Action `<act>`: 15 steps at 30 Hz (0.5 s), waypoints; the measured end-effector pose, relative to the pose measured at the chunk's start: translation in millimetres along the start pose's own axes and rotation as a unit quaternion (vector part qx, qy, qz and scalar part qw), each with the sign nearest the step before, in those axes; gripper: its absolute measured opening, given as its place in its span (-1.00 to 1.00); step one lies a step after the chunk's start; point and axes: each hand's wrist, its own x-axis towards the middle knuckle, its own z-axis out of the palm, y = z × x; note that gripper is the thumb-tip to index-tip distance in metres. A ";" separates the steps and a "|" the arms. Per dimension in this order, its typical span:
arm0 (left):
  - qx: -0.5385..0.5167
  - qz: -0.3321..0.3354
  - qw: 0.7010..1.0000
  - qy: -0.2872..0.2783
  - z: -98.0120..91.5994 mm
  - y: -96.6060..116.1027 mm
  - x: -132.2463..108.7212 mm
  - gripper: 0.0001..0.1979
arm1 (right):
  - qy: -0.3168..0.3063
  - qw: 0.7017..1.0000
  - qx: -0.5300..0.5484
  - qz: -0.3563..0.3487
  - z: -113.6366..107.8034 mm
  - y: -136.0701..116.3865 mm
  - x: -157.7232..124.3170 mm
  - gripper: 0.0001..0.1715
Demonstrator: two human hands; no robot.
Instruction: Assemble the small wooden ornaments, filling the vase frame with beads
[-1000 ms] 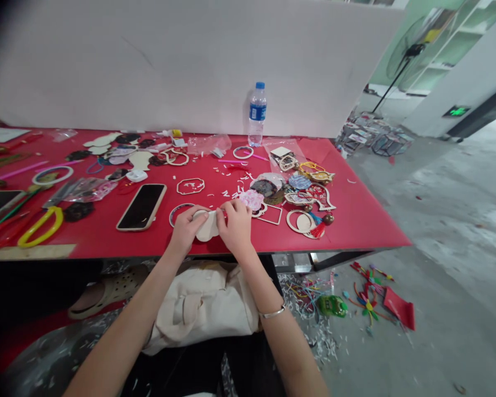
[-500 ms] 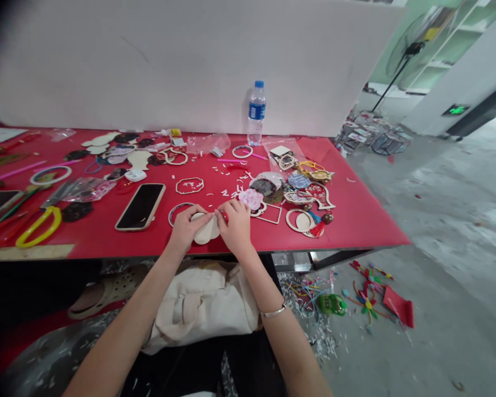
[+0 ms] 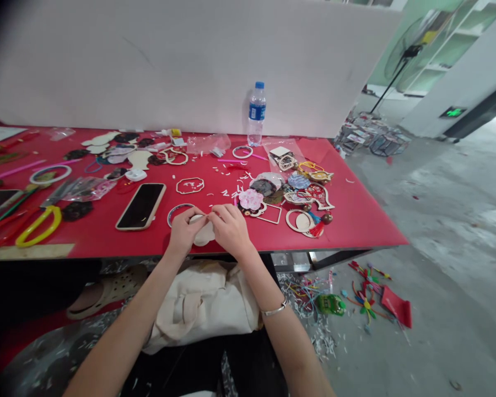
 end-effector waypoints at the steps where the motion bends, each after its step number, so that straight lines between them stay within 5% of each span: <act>1: 0.008 0.001 1.000 0.005 -0.2 0.6 -0.3 -0.81 | -0.007 1.000 0.000 -0.006 -0.1 0.1 0.4 -0.78; 8: 0.044 -0.010 0.998 0.047 0.6 11.4 5.0 -0.79 | -0.018 0.997 0.033 -0.062 0.7 -8.3 -3.7 -0.78; 15: -0.103 -0.008 0.995 0.001 2.2 1.8 4.7 -0.77 | 0.011 0.971 0.195 0.141 6.3 2.5 -3.1 -0.89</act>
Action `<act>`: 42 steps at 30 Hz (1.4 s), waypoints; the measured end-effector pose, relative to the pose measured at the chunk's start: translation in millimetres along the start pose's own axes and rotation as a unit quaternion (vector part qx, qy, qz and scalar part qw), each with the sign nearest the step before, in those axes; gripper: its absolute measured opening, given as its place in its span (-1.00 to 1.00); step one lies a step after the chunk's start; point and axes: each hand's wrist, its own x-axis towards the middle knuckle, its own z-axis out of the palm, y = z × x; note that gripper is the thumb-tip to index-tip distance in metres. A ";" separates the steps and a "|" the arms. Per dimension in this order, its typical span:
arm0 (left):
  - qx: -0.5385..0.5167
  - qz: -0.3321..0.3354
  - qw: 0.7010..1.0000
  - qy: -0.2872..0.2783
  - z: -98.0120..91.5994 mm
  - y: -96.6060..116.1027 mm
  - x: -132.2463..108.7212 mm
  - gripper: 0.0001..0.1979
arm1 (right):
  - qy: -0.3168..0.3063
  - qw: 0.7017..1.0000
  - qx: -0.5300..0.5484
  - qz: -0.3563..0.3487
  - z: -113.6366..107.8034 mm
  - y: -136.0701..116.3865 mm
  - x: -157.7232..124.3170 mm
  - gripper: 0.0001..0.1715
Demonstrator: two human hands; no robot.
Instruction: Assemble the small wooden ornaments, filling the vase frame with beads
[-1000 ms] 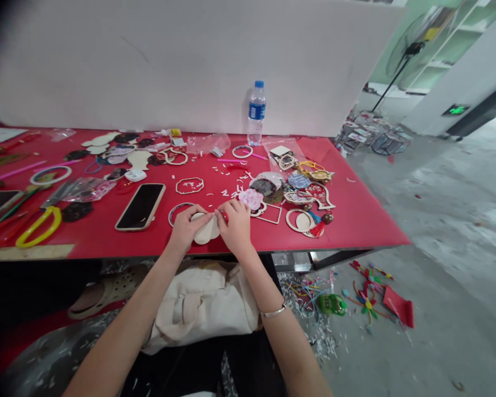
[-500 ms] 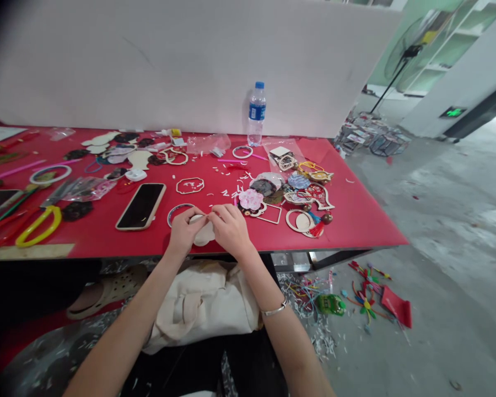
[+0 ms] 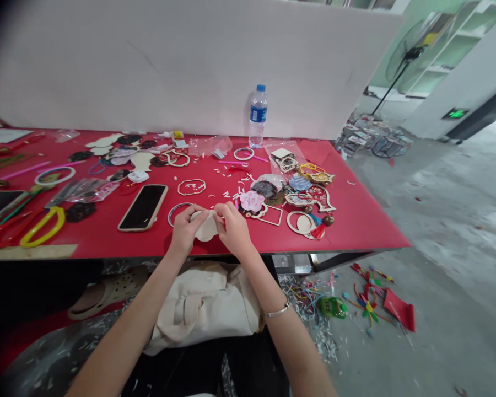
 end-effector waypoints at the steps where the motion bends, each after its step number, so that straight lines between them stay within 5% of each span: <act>1: -0.023 -0.002 1.000 -0.011 -0.4 -1.9 -0.3 -0.77 | 0.004 1.000 0.016 0.010 0.9 2.1 -0.1 -0.89; 11: -0.007 0.036 0.996 -0.079 0.1 0.7 -0.2 -0.75 | 0.050 0.996 0.034 0.064 2.8 3.0 -3.4 -0.71; 20: 0.036 0.049 0.997 -0.041 0.8 0.3 -0.9 -0.78 | 0.032 0.997 0.022 0.060 3.1 2.5 -4.1 -0.68; 27: 0.074 0.054 0.993 -0.070 0.7 2.3 -0.9 -0.75 | 0.034 0.997 -0.050 0.057 3.9 -1.7 -6.0 -0.69; 42: 0.061 0.043 0.992 -0.098 2.3 3.3 -3.8 -0.67 | 0.031 0.998 -0.011 0.045 4.0 2.4 -7.9 -0.63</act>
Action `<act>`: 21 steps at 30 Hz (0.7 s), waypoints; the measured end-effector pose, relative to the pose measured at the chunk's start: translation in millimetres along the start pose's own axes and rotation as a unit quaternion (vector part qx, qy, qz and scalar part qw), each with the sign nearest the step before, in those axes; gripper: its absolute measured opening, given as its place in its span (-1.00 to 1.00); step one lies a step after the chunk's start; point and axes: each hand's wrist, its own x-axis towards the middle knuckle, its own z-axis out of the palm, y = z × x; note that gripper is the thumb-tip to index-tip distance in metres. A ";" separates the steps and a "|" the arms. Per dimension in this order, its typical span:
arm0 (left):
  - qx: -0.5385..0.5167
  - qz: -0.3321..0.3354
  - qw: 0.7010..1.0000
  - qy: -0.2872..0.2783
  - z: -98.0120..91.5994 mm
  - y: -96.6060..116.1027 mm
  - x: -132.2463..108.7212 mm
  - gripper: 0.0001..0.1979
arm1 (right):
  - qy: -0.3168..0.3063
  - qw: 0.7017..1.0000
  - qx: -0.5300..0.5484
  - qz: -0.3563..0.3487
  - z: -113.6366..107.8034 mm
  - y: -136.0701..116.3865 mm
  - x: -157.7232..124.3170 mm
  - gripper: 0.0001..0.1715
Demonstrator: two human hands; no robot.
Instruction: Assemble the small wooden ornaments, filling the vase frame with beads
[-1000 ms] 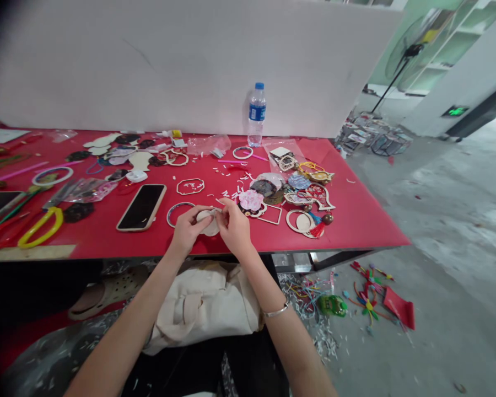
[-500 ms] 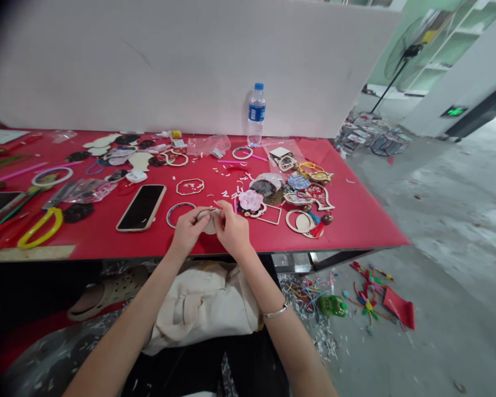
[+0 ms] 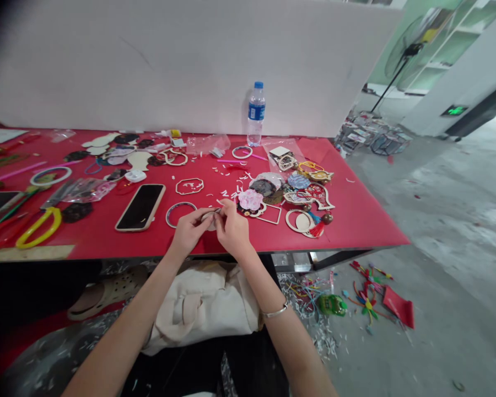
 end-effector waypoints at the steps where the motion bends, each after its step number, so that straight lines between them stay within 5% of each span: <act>1: 0.001 -0.001 1.000 0.001 0.1 -0.3 0.0 -0.67 | -0.001 1.000 0.002 -0.001 -0.2 0.1 0.0 -0.63; 21: -0.005 0.003 1.000 0.004 0.1 -2.5 -0.2 -0.66 | -0.014 1.000 0.020 0.003 -3.0 -2.6 1.3 -0.66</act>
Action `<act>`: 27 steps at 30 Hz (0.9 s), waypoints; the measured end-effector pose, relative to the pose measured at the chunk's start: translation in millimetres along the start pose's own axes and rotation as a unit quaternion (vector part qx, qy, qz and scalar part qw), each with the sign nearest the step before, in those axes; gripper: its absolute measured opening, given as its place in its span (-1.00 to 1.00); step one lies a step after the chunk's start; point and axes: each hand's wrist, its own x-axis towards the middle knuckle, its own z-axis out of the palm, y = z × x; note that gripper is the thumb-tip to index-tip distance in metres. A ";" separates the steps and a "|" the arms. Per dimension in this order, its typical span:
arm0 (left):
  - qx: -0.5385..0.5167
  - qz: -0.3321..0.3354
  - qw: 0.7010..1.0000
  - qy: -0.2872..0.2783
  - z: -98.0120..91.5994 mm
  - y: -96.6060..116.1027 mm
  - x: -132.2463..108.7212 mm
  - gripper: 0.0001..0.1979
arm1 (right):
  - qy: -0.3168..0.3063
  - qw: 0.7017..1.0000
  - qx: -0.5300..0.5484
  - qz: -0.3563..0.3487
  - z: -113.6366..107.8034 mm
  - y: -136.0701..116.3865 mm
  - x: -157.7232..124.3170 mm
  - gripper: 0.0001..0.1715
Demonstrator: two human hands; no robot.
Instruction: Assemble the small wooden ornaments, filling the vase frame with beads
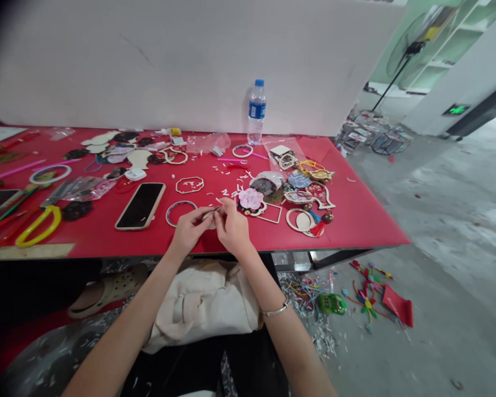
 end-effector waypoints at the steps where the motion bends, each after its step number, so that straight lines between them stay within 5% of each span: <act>1: 0.002 0.000 1.000 0.000 0.0 0.3 0.0 -0.66 | 0.001 1.000 -0.001 0.001 0.2 0.2 -0.1 -0.66; 27: 0.025 0.003 1.000 -0.002 1.9 3.1 -2.6 -0.69 | 0.018 0.998 -0.046 -0.042 -0.2 0.5 -2.9 -0.60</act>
